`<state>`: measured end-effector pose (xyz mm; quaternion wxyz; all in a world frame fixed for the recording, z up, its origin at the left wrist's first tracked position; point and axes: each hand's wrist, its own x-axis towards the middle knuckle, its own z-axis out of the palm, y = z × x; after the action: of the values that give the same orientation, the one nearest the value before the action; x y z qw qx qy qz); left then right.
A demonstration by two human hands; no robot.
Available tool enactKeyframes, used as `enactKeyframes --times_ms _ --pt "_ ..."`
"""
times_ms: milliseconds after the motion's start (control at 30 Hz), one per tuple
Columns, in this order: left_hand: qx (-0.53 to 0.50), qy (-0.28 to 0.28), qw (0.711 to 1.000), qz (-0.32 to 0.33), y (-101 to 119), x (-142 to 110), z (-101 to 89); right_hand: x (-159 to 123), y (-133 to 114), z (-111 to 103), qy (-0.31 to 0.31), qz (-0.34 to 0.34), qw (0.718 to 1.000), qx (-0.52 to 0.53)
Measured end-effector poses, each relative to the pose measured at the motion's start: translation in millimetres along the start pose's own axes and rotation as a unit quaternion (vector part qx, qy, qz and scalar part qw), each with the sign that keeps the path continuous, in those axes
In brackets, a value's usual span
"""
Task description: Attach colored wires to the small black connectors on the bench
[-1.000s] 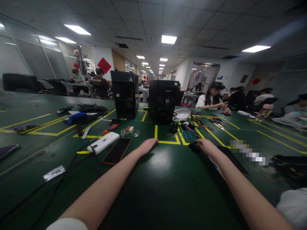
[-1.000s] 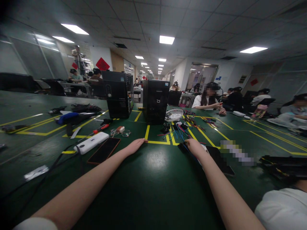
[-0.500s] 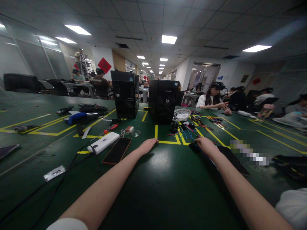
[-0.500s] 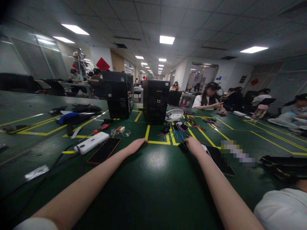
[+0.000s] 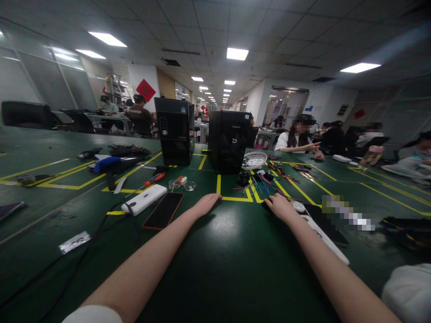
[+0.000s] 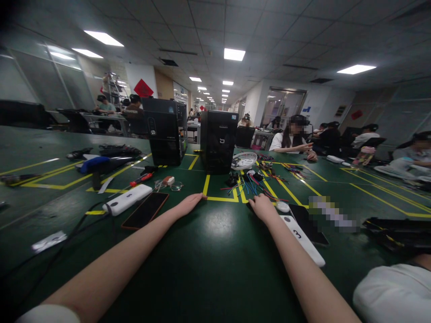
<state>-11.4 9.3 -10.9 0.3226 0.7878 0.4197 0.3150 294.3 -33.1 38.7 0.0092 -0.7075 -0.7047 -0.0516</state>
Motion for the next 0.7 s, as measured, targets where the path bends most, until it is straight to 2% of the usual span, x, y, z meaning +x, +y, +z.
enactKeyframes --times_ms 67,167,267,367,433,500,700 --pt "-0.001 -0.001 1.0 0.003 -3 1 1.4 -6 -27 5 0.016 -0.022 1.0 -0.004" --pt "-0.01 0.0 1.0 0.006 -6 3 3.8 -13 -80 17 0.076 -0.083 0.994 0.0" --pt "-0.021 0.02 0.999 0.015 -8 5 5.3 -17 -136 30 0.143 -0.126 0.981 0.029" --pt "-0.017 0.047 0.999 0.021 -8 6 5.0 -15 -176 37 0.165 -0.167 0.97 0.069" --pt "-0.014 0.061 0.998 0.016 -6 6 4.2 -14 -189 37 0.167 -0.191 0.963 0.09" --pt "-0.016 0.076 0.997 0.007 -4 6 3.6 -14 -191 36 0.171 -0.199 0.959 0.105" --pt "-0.018 0.1 0.995 -0.004 -2 5 6.1 -21 -170 33 0.175 -0.186 0.959 0.12"
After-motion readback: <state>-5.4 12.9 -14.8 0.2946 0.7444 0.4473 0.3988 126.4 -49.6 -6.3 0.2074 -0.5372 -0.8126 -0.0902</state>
